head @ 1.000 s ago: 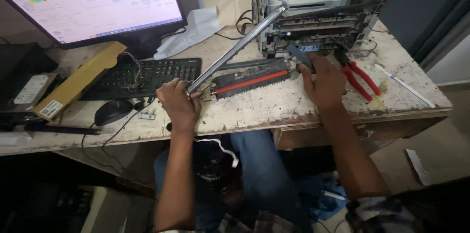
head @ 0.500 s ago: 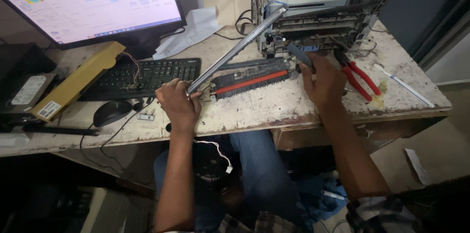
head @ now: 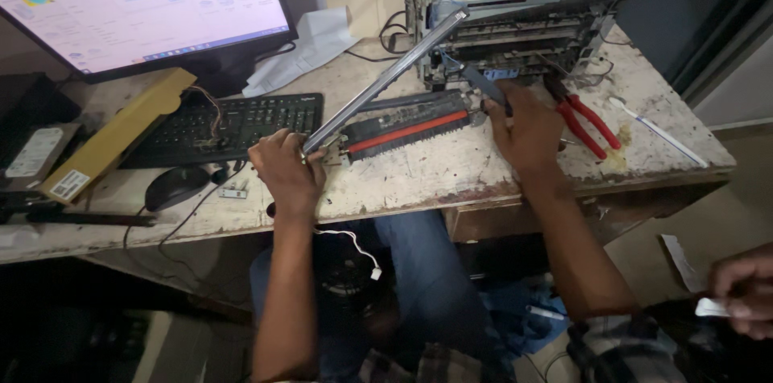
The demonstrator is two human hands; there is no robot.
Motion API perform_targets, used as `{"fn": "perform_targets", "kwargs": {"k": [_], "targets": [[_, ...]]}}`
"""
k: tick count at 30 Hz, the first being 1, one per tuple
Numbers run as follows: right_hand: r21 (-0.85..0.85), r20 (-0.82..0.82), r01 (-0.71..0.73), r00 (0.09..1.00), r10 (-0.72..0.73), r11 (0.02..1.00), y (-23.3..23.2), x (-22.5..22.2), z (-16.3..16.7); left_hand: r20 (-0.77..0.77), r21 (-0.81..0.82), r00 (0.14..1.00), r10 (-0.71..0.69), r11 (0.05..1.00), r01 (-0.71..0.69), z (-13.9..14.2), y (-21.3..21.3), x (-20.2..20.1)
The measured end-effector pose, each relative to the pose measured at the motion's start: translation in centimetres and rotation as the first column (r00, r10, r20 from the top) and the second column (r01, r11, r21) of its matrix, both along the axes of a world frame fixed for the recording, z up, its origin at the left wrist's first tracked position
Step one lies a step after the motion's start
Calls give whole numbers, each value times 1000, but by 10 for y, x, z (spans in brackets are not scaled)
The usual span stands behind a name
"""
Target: The person works at a cluttered desk, handling a small white tube and a red-and-white tube, then uses a screwdriver to manipulate a long metallic component with wires. They wipe the component with a cloth and continue adjusting parts on the desk.
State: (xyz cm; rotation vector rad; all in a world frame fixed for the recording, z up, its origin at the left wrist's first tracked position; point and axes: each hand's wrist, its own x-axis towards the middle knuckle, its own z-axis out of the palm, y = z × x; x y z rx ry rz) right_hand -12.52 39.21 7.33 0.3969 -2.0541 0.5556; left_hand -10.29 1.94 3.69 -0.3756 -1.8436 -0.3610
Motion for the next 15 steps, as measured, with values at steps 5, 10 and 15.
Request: {"fn": "perform_targets", "kwargs": {"k": [5, 10, 15], "targets": [[8, -53, -3, 999, 4, 1000, 2, -1, -2, -15, -53, 1000, -8, 999, 7, -13, -7, -6], [-43, -46, -59, 997, 57, 997, 7, 3, -3, 58, -40, 998, -27, 999, 30, -24, -9, -8], [-88, 71, -45, 996, 51, 995, 7, 5, -2, 131, -37, 991, -11, 999, 16, -31, -8, -2]]}}
